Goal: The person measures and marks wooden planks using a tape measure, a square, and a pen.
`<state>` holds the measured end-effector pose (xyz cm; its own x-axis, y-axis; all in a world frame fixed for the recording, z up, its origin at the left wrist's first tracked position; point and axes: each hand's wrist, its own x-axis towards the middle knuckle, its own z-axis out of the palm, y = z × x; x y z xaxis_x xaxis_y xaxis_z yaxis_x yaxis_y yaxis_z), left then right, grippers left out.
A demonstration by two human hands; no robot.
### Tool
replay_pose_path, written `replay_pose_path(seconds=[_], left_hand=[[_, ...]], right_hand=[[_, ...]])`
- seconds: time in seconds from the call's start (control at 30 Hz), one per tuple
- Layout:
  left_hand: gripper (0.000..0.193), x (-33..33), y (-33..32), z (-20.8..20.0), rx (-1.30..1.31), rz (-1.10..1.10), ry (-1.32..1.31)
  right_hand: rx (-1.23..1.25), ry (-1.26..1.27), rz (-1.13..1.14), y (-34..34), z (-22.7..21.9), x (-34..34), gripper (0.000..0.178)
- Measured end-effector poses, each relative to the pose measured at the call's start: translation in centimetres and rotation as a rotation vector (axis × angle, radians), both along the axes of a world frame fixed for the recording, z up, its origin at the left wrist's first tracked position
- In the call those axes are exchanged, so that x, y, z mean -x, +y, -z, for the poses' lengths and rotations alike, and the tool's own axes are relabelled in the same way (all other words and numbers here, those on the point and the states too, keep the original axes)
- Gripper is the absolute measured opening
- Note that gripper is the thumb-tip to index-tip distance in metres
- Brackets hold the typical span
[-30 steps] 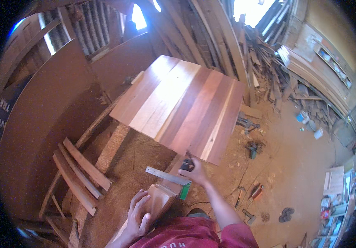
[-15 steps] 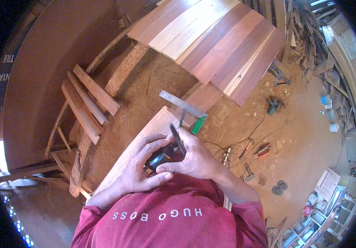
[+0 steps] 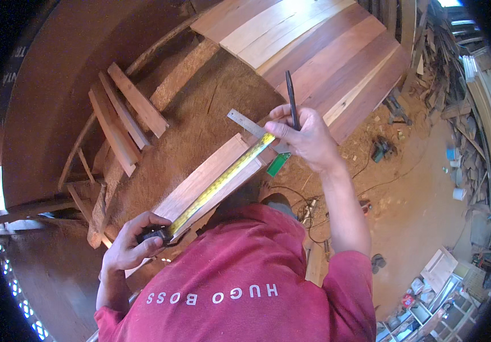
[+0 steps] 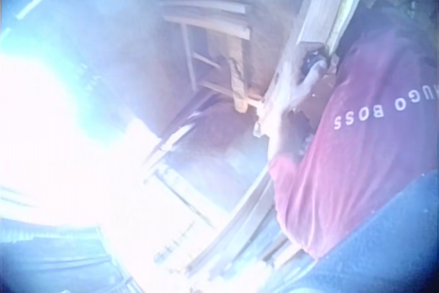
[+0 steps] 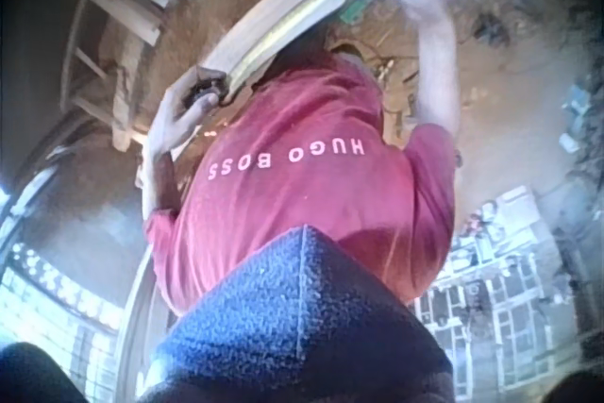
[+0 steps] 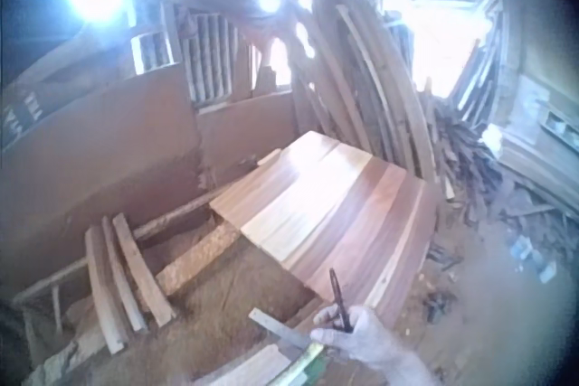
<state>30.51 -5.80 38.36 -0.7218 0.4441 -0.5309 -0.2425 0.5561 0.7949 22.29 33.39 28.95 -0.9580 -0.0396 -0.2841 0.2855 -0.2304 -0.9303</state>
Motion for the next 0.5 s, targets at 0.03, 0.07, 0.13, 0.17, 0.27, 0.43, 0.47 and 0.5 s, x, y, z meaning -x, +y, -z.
replay_pose_path(seconds=[0.03, 0.07, 0.13, 0.17, 0.27, 0.43, 0.47, 0.5], left_hand=[[0.049, -0.2, 0.1, -0.3, 0.006, -0.062, -0.129], [0.051, -0.1, -0.1, -0.4, 0.029, 0.016, -0.088], [0.051, -0.7, -1.1, 0.2, 0.054, -0.015, -0.141], [0.051, -1.0, -1.7, 0.4, 0.085, -0.035, -0.179], [0.047, -2.1, -3.3, 0.5, 0.118, -0.071, -0.159], [0.029, -3.0, -4.4, 1.5, 0.367, -0.112, -0.013], [0.027, -2.7, -3.2, 1.3, 0.458, -0.187, -0.020], [0.027, -2.7, -2.4, 1.1, 0.456, -0.193, -0.024]], right_hand=[[0.005, -0.003, -0.002, 0.7, 0.7, 0.4, 0.022], [-0.027, -0.009, 0.032, 1.8, 1.3, 0.8, 0.023], [-0.058, 0.000, 0.059, 3.3, 2.4, 1.2, 0.025], [-0.058, -0.007, 0.049, 3.9, 2.5, 1.5, 0.025], [-0.149, 0.002, 0.227, 7.1, 3.3, 2.9, 0.022], [-0.193, 0.082, 0.540, 17.7, 5.3, 6.6, 0.021], [-0.198, 0.080, 0.535, 19.1, 5.5, 7.0, 0.021], [-0.193, 0.080, 0.504, 20.2, 5.6, 7.4, 0.022]])
